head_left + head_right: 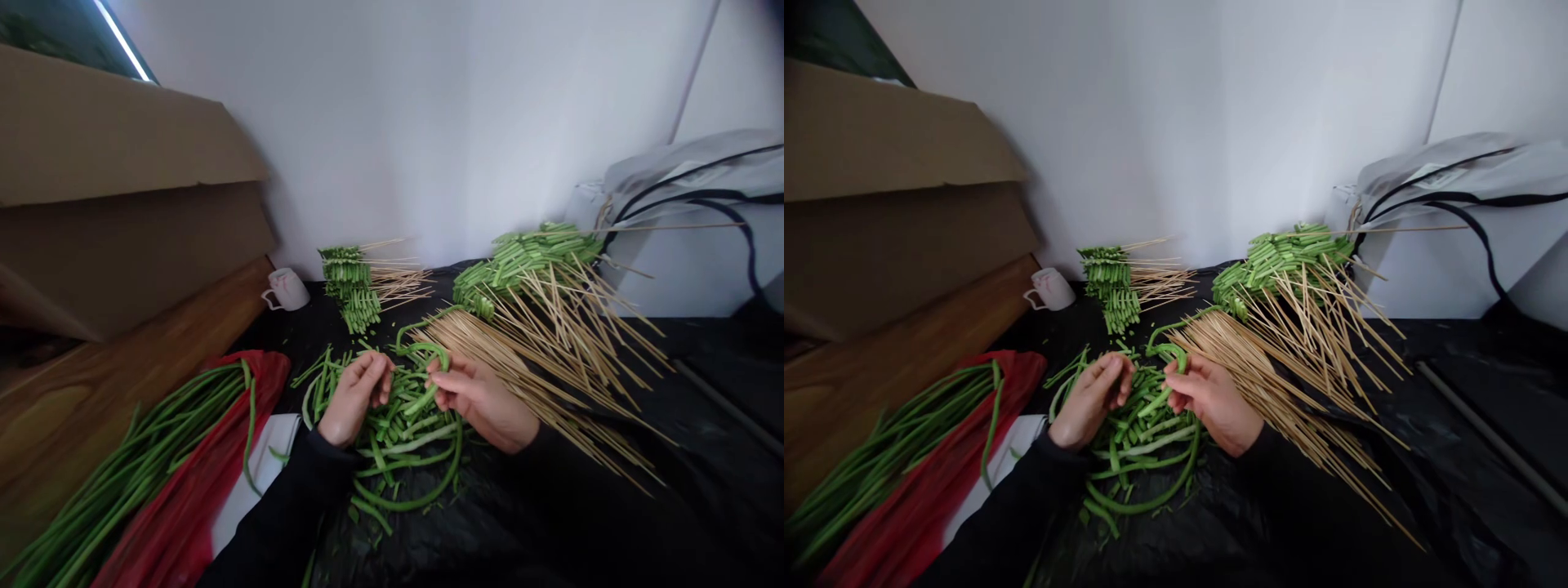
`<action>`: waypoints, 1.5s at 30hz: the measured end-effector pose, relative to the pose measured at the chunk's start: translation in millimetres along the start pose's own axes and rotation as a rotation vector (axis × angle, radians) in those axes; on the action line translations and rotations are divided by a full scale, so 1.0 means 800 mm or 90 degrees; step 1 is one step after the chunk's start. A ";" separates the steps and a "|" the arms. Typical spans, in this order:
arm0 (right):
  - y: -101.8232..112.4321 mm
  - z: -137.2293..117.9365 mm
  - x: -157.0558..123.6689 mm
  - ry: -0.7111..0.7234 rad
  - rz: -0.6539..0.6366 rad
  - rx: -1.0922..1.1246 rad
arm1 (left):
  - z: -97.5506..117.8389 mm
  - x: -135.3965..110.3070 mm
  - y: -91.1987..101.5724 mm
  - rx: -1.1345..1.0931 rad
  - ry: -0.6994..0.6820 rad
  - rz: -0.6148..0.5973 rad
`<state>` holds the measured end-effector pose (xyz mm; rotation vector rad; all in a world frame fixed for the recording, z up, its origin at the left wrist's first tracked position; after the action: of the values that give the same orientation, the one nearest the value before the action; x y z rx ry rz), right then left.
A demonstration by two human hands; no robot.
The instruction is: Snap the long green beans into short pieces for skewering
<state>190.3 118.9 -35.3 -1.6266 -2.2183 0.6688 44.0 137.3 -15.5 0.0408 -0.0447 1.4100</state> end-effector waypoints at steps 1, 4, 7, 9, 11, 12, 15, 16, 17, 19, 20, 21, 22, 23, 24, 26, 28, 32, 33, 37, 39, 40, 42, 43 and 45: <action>-0.004 0.001 -0.001 0.002 -0.012 -0.014 | -0.001 -0.002 -0.011 0.037 0.007 -0.040; -0.014 0.005 -0.003 0.012 -0.056 -0.063 | 0.003 -0.010 -0.036 0.124 -0.007 -0.140; -0.017 0.007 -0.002 0.029 -0.078 -0.098 | 0.004 -0.015 -0.047 0.147 -0.009 -0.187; -0.014 0.005 -0.001 0.041 -0.065 -0.124 | 0.001 -0.015 -0.044 0.138 0.006 -0.174; -0.013 0.002 -0.001 0.044 -0.050 -0.163 | -0.002 -0.013 -0.037 0.109 0.017 -0.144; -0.014 0.001 -0.002 0.039 -0.049 -0.185 | -0.004 -0.012 -0.034 0.089 0.020 -0.130; -0.025 0.006 -0.008 0.004 -0.085 -0.246 | -0.005 -0.009 -0.028 0.037 0.017 -0.096; -0.030 0.009 -0.010 -0.006 -0.104 -0.265 | -0.005 -0.009 -0.027 0.028 0.014 -0.086; -0.034 0.012 -0.012 -0.012 -0.120 -0.286 | -0.004 -0.008 -0.026 0.023 0.011 -0.077; -0.037 0.015 -0.014 -0.010 -0.135 -0.327 | -0.003 -0.009 -0.025 0.020 0.006 -0.065; -0.037 0.016 -0.013 -0.005 -0.134 -0.345 | -0.003 -0.009 -0.025 0.019 0.006 -0.063; -0.036 0.017 -0.013 0.003 -0.129 -0.359 | -0.004 -0.009 -0.026 0.018 0.009 -0.063; -0.035 0.017 -0.012 0.012 -0.123 -0.368 | -0.004 -0.010 -0.026 0.017 0.012 -0.065; -0.034 0.017 -0.011 0.021 -0.116 -0.373 | -0.005 -0.010 -0.027 0.015 0.015 -0.068; -0.033 0.018 -0.011 0.031 -0.112 -0.374 | -0.005 -0.010 -0.028 0.015 0.018 -0.072; -0.033 0.018 -0.010 0.052 -0.103 -0.376 | -0.004 -0.011 -0.030 0.027 0.019 -0.079; -0.034 0.019 -0.010 0.070 -0.099 -0.386 | -0.003 -0.012 -0.031 0.055 0.016 -0.082; -0.039 0.007 -0.014 0.185 -0.098 -0.498 | 0.003 -0.012 -0.029 0.112 -0.010 -0.069; -0.041 -0.001 -0.017 0.240 -0.089 -0.550 | 0.004 -0.012 -0.028 0.128 -0.020 -0.067; -0.049 -0.022 -0.029 0.390 -0.031 -0.703 | 0.008 -0.011 -0.029 0.192 -0.053 -0.074; -0.051 -0.025 -0.033 0.406 -0.017 -0.720 | 0.009 -0.011 -0.030 0.211 -0.064 -0.083; -0.052 -0.025 -0.034 0.407 -0.020 -0.724 | 0.010 -0.011 -0.031 0.218 -0.068 -0.091; -0.056 -0.022 -0.036 0.407 -0.043 -0.730 | 0.010 -0.012 -0.035 0.227 -0.075 -0.113; -0.058 -0.021 -0.037 0.407 -0.056 -0.738 | 0.009 -0.012 -0.037 0.231 -0.078 -0.122; -0.059 -0.019 -0.038 0.409 -0.073 -0.767 | 0.007 -0.013 -0.039 0.240 -0.087 -0.125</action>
<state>168.7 81.3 3.6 -1.6900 -2.1781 -1.3015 73.4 121.4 -10.7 0.4433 0.1106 1.2012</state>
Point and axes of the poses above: each hand's wrist, its own x-axis towards the middle knuckle, its own y-axis out of the back of the hand, z = x × y, the point moved 10 cm from there along x, towards the middle knuckle, and after that the axes turned 1 degree about y, right-handed, at the moved point
